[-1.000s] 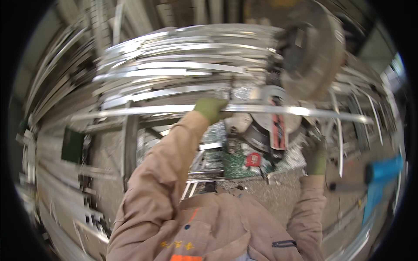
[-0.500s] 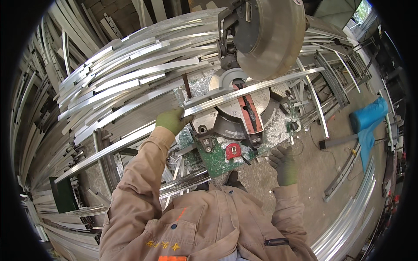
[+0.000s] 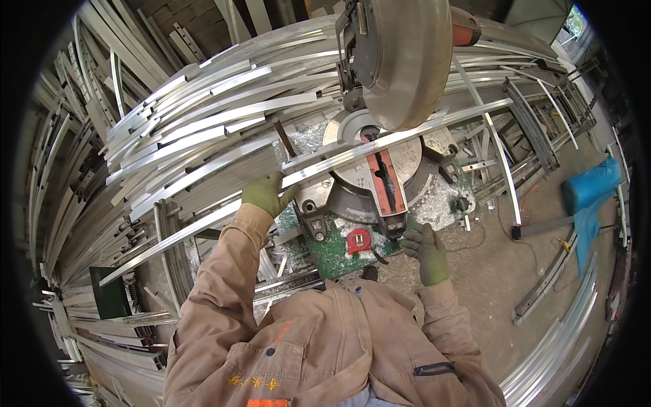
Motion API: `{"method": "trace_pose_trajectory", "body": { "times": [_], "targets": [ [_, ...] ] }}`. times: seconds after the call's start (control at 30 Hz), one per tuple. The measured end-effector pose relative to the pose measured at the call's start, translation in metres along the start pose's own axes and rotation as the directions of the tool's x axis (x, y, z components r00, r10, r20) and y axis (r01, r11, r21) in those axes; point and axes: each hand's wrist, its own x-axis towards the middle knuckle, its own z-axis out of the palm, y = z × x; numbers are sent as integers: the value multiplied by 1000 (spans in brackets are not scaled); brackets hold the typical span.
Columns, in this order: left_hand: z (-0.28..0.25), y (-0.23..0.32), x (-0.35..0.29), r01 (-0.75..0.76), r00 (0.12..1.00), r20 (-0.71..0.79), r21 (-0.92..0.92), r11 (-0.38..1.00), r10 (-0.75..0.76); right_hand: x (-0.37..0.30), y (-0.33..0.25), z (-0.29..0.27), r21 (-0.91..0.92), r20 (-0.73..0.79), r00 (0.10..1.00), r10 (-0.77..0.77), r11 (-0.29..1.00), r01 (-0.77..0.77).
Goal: The person repeatedly picks up long aluminum profiles, positions them on a chop saw, and cuts them into shorter pieces. The cut pieces are set aside on the floor while the process continues with additional profiles.
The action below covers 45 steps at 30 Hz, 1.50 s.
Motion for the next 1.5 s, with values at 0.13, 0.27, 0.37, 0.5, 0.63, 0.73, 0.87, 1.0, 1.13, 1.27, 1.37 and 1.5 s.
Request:
{"method": "trace_pose_trajectory", "body": {
  "times": [0.13, 0.27, 0.37, 0.5, 0.63, 0.73, 0.87, 1.0, 1.13, 1.27, 1.37, 1.5],
  "targets": [
    [4, -5, 4, -13, 1000, 22, -27, 1000, 13, 19, 10, 7, -122, -5, 994, -106, 987, 105],
    [12, -8, 17, 43, 990, 132, -39, 998, -38, 30, 11, 23, -391, -15, 961, -276, 886, 248],
    [7, 3, 20, 57, 980, 193, -23, 998, -52, 36, 9, 28, -392, -20, 961, -276, 886, 247],
    [11, 8, 16, 39, 986, 166, -39, 998, -33, 44, 14, 26, -406, -38, 957, -288, 880, 248],
    [18, 6, 13, 36, 991, 134, -25, 999, -32, 43, 13, 30, -433, -51, 951, -304, 865, 253],
    [23, 6, 7, 37, 993, 112, -37, 999, -33, 45, 15, 31, -440, -65, 945, -320, 860, 260],
    [13, 19, 7, 83, 982, 173, -12, 997, -79, 48, 17, 31, -452, -76, 942, -327, 853, 260],
    [15, 15, 7, 88, 979, 185, -11, 996, -84, 50, 18, 33, -467, -89, 937, -337, 845, 260],
    [14, 18, 11, 90, 971, 219, 37, 995, -96, 52, 19, 32, -485, -97, 936, -338, 837, 253],
    [9, 20, 10, 119, 967, 228, -10, 993, -114, 52, 18, 32, -499, -102, 947, -305, 839, 217],
    [8, 23, 12, 142, 964, 233, -23, 990, -133, 54, 19, 31, -497, -115, 950, -291, 845, 199],
    [2, 32, 13, 168, 949, 272, -4, 986, -161, 53, 18, 33, -490, -121, 947, -297, 848, 203]
  ]
}}
